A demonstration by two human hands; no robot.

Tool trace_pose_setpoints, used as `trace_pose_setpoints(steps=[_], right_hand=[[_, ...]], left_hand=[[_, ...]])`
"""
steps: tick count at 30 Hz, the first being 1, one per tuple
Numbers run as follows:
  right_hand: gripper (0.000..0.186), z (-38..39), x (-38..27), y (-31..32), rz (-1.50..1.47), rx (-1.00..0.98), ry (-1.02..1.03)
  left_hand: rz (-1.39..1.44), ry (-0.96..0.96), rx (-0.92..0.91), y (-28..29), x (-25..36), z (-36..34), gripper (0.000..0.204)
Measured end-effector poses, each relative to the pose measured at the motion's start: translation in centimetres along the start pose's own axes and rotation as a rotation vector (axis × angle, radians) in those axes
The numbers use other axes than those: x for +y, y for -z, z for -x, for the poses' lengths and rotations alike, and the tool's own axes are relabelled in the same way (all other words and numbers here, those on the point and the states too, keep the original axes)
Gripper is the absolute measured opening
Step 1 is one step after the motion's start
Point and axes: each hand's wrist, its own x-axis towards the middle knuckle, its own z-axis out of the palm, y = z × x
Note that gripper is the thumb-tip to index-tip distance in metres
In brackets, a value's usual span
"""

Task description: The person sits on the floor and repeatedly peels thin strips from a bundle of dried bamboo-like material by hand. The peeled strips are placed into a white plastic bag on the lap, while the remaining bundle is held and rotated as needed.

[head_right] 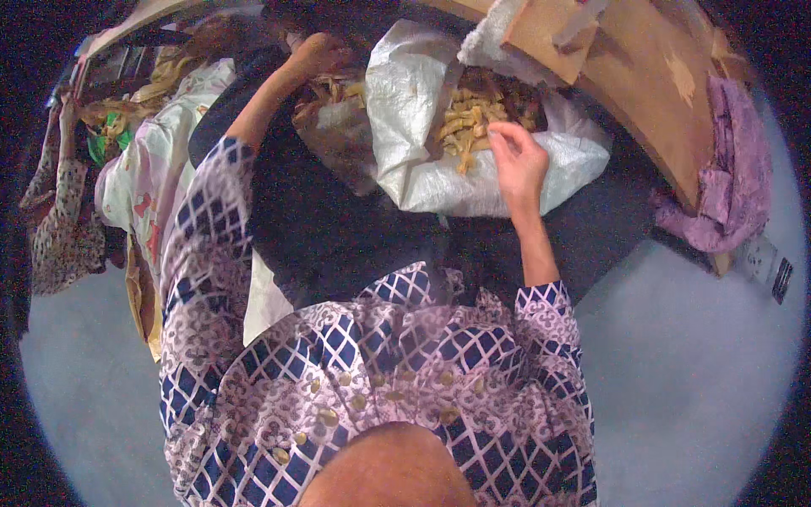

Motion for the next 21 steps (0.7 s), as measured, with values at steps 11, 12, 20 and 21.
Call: trace_pose_setpoints(steps=[11,12,20,21], right_hand=[[0.017,2.6,-0.3,-0.3,0.022,0.039,-0.214],[0.017,2.6,-0.5,-0.3,0.012,0.044,-0.22],[0.014,2.1,-2.5,-0.3,-0.022,-0.046,-0.179],[0.014,1.7,-2.6,-0.6,-0.039,-0.045,-0.184]], left_hand=[[-0.081,0.215,0.135,-17.1,-2.5,-4.2,0.031],[0.011,0.254,0.108,-17.0,-2.4,-4.1,0.029],[0.141,-0.227,0.065,-12.4,-2.6,1.0,0.031],[0.139,-0.361,0.066,-11.8,-2.9,2.9,0.032]])
